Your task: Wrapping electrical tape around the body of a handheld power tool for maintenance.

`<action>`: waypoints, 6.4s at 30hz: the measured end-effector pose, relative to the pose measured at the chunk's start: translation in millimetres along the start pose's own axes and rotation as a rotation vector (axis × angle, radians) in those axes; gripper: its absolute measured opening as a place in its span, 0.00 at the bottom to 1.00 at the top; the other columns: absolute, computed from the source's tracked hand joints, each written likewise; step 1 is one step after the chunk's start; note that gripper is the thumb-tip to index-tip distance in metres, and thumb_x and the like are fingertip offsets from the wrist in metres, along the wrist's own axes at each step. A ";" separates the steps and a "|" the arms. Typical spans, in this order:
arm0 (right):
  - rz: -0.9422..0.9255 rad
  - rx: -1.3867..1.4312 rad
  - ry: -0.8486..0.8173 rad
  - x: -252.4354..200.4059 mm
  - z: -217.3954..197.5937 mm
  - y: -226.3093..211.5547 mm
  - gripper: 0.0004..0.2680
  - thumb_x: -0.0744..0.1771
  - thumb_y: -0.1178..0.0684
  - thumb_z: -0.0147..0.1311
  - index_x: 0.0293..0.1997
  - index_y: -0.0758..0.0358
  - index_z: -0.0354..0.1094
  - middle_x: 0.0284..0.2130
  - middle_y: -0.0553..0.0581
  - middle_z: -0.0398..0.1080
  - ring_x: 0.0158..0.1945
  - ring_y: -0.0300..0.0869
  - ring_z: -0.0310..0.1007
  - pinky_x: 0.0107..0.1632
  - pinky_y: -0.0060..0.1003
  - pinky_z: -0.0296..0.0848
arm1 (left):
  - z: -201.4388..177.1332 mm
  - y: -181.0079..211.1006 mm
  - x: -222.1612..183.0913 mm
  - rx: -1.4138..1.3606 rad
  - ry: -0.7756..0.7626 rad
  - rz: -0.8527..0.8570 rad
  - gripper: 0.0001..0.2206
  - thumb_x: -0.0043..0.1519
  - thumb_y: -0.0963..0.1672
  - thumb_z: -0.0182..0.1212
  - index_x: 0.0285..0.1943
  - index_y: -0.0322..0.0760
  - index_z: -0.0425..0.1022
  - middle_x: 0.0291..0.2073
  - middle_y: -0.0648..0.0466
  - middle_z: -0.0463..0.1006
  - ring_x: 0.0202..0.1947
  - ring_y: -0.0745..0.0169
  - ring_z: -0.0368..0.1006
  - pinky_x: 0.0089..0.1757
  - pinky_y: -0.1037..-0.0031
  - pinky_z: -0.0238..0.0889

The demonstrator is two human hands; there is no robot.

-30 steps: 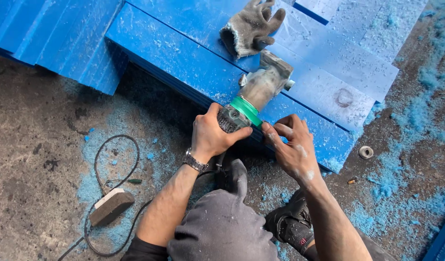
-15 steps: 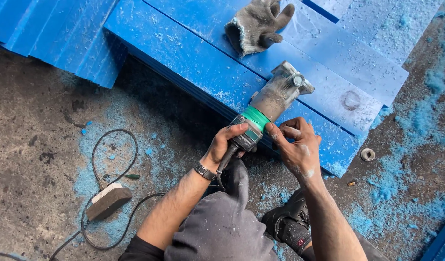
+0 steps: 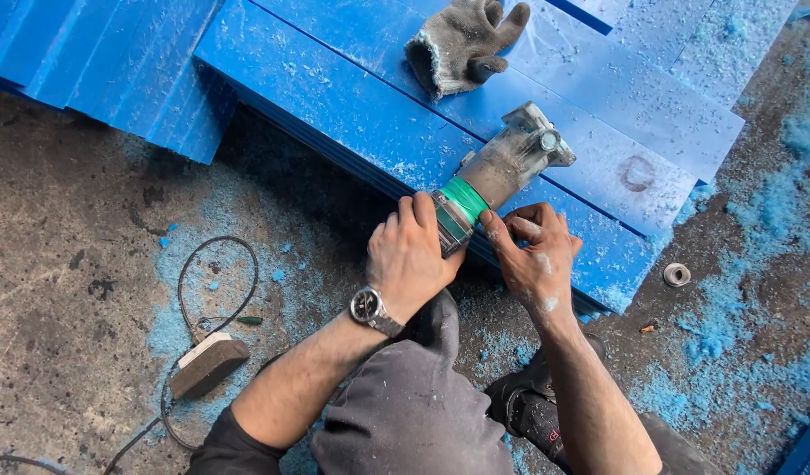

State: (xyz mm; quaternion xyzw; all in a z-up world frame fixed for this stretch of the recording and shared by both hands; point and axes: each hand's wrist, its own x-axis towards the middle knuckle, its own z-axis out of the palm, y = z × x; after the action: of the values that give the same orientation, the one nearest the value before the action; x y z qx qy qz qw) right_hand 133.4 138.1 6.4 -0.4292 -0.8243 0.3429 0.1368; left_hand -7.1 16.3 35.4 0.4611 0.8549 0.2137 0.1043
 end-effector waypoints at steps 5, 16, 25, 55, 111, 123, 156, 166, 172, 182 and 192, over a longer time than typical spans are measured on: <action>-0.094 0.006 -0.055 1.2 -23.2 -17.2 0.13 0.67 0.37 0.59 0.38 0.56 0.81 0.41 0.51 0.72 0.49 0.45 0.65 0.52 0.46 0.53 | -16.0 -19.8 23.9 0.034 -0.143 -0.101 0.36 0.49 0.57 0.73 0.52 0.26 0.66 0.33 0.39 0.80 0.33 0.35 0.80 0.36 0.51 0.72; -0.048 -0.024 -0.097 4.4 -30.6 -10.0 0.15 0.65 0.36 0.60 0.34 0.56 0.81 0.39 0.50 0.73 0.48 0.44 0.66 0.54 0.45 0.52 | 9.2 -70.3 32.1 -0.917 -0.518 -0.194 0.29 0.49 0.58 0.68 0.45 0.31 0.84 0.35 0.52 0.86 0.38 0.68 0.80 0.43 0.75 0.70; -0.129 -0.133 0.089 11.3 4.5 6.4 0.16 0.62 0.36 0.68 0.27 0.59 0.78 0.35 0.51 0.71 0.42 0.44 0.65 0.50 0.43 0.52 | -3.4 -57.8 23.6 -0.878 -0.618 -0.396 0.27 0.48 0.57 0.69 0.48 0.35 0.82 0.33 0.52 0.83 0.33 0.61 0.78 0.35 0.70 0.70; 0.304 0.281 -0.115 12.1 -20.1 0.4 0.20 0.61 0.33 0.67 0.39 0.61 0.71 0.35 0.49 0.75 0.42 0.42 0.76 0.48 0.42 0.70 | 53.3 -28.0 -7.6 -1.591 -0.211 -0.617 0.22 0.55 0.54 0.65 0.44 0.30 0.78 0.29 0.53 0.81 0.24 0.64 0.75 0.28 0.76 0.67; -0.218 0.117 0.047 6.5 5.6 5.9 0.10 0.66 0.49 0.63 0.31 0.66 0.76 0.32 0.56 0.74 0.31 0.45 0.72 0.35 0.40 0.66 | 5.6 7.8 -12.1 -0.279 0.110 -0.089 0.40 0.46 0.53 0.77 0.62 0.30 0.61 0.48 0.37 0.75 0.43 0.35 0.77 0.40 0.53 0.71; -0.166 0.471 -0.296 -6.6 -45.5 4.5 0.12 0.72 0.48 0.41 0.50 0.66 0.69 0.47 0.58 0.69 0.54 0.46 0.67 0.61 0.42 0.57 | -9.0 -14.9 -1.3 -0.404 -0.024 -0.086 0.31 0.42 0.52 0.78 0.49 0.32 0.71 0.36 0.43 0.82 0.37 0.43 0.82 0.40 0.59 0.74; -0.335 0.273 -0.288 -90.6 -223.4 -68.4 0.14 0.67 0.44 0.57 0.27 0.67 0.67 0.35 0.53 0.66 0.36 0.38 0.65 0.35 0.36 0.66 | -128.4 99.0 -76.9 -1.496 -0.500 0.118 0.32 0.51 0.48 0.69 0.64 0.27 0.69 0.49 0.49 0.79 0.49 0.63 0.74 0.53 0.72 0.68; 0.058 0.805 -0.296 -86.4 -160.9 3.7 0.16 0.66 0.54 0.66 0.20 0.61 0.58 0.21 0.40 0.52 0.29 0.29 0.48 0.30 0.31 0.50 | -102.8 85.3 -57.0 -1.004 -0.548 0.246 0.34 0.56 0.57 0.64 0.63 0.31 0.70 0.41 0.51 0.84 0.44 0.62 0.81 0.48 0.71 0.72; 0.034 0.810 -0.431 -65.5 -179.6 6.1 0.14 0.65 0.52 0.65 0.20 0.66 0.68 0.20 0.46 0.65 0.28 0.31 0.62 0.32 0.34 0.62 | -132.4 63.9 -26.4 -0.250 0.189 0.656 0.15 0.66 0.49 0.60 0.60 0.43 0.71 0.54 0.49 0.78 0.52 0.51 0.76 0.52 0.65 0.70; 0.216 0.733 -0.559 -64.0 -189.5 -4.6 0.12 0.63 0.51 0.65 0.42 0.73 0.81 0.30 0.57 0.82 0.34 0.35 0.77 0.41 0.34 0.75 | -92.0 105.4 24.1 0.017 0.179 1.199 0.19 0.72 0.44 0.57 0.73 0.44 0.68 0.70 0.53 0.69 0.72 0.58 0.63 0.70 0.57 0.51; 0.305 0.856 -0.562 -58.8 -184.9 20.3 0.19 0.67 0.42 0.53 0.55 0.69 0.72 0.42 0.61 0.75 0.46 0.43 0.74 0.50 0.43 0.71 | -104.5 88.1 7.4 -0.131 0.172 1.173 0.14 0.62 0.43 0.63 0.55 0.33 0.75 0.51 0.45 0.79 0.56 0.45 0.77 0.61 0.53 0.67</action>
State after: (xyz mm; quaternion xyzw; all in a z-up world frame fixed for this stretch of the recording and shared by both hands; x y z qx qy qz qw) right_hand 277.0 181.8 131.0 -0.3415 -0.5437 0.7663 0.0223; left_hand 15.2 36.9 168.8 0.8300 0.4478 0.3245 -0.0727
